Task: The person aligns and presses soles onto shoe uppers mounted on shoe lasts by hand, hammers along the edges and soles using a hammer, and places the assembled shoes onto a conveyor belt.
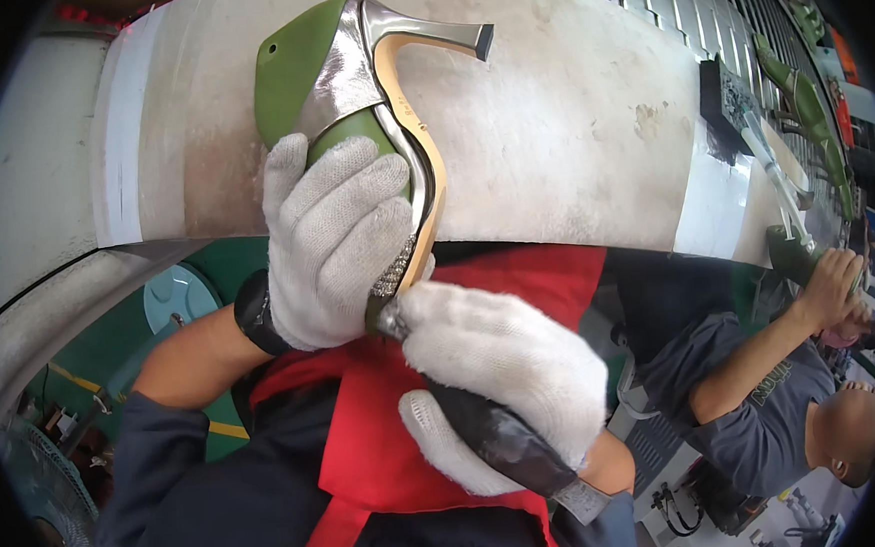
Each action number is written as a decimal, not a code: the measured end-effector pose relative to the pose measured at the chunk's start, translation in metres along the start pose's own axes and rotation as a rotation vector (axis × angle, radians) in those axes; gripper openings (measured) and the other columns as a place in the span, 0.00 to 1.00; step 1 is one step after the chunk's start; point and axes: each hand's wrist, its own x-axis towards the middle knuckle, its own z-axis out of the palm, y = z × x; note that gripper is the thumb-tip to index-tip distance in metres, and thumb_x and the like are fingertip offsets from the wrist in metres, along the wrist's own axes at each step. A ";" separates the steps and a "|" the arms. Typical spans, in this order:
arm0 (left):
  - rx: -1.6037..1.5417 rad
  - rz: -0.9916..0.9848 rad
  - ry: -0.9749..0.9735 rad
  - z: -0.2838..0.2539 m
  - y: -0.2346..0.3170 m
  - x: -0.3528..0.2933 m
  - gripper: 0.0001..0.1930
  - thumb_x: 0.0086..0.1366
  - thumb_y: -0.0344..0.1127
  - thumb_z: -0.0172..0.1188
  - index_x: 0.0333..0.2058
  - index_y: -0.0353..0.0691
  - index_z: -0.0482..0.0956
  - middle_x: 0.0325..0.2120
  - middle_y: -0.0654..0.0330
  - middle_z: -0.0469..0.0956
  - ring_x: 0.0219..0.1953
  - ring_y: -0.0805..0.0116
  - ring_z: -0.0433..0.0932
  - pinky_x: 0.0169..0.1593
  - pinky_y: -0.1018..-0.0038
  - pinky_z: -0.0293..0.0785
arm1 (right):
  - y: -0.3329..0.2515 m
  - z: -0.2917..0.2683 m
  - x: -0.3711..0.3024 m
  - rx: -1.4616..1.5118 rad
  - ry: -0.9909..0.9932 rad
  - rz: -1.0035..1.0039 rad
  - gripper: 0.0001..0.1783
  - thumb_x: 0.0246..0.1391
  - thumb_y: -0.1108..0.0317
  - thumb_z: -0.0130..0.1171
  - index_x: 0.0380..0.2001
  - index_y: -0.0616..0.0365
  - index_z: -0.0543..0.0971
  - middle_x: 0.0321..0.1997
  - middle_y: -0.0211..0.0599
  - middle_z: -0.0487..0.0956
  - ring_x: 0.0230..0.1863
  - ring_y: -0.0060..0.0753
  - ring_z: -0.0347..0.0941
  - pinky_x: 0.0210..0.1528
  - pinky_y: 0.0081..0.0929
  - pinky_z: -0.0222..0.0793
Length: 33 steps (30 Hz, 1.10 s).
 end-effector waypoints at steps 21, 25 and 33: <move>-0.048 -0.008 -0.036 -0.001 0.000 0.006 0.21 0.59 0.26 0.71 0.51 0.43 0.78 0.52 0.56 0.84 0.56 0.54 0.82 0.76 0.39 0.56 | 0.016 -0.005 -0.008 0.382 0.330 0.323 0.20 0.56 0.77 0.73 0.51 0.70 0.82 0.56 0.64 0.86 0.59 0.52 0.86 0.63 0.45 0.81; -0.029 0.027 0.069 0.011 -0.006 0.001 0.20 0.59 0.29 0.72 0.50 0.47 0.78 0.50 0.60 0.83 0.47 0.57 0.84 0.70 0.39 0.61 | 0.026 -0.030 0.018 0.458 0.218 0.352 0.18 0.60 0.73 0.74 0.51 0.70 0.83 0.54 0.60 0.88 0.56 0.49 0.88 0.60 0.43 0.83; -0.056 0.006 0.083 0.013 -0.008 0.002 0.23 0.57 0.31 0.74 0.50 0.50 0.76 0.49 0.67 0.81 0.45 0.69 0.83 0.41 0.57 0.62 | 0.035 -0.070 0.080 0.396 -0.040 0.639 0.26 0.52 0.65 0.80 0.45 0.74 0.81 0.49 0.64 0.87 0.52 0.58 0.88 0.59 0.52 0.84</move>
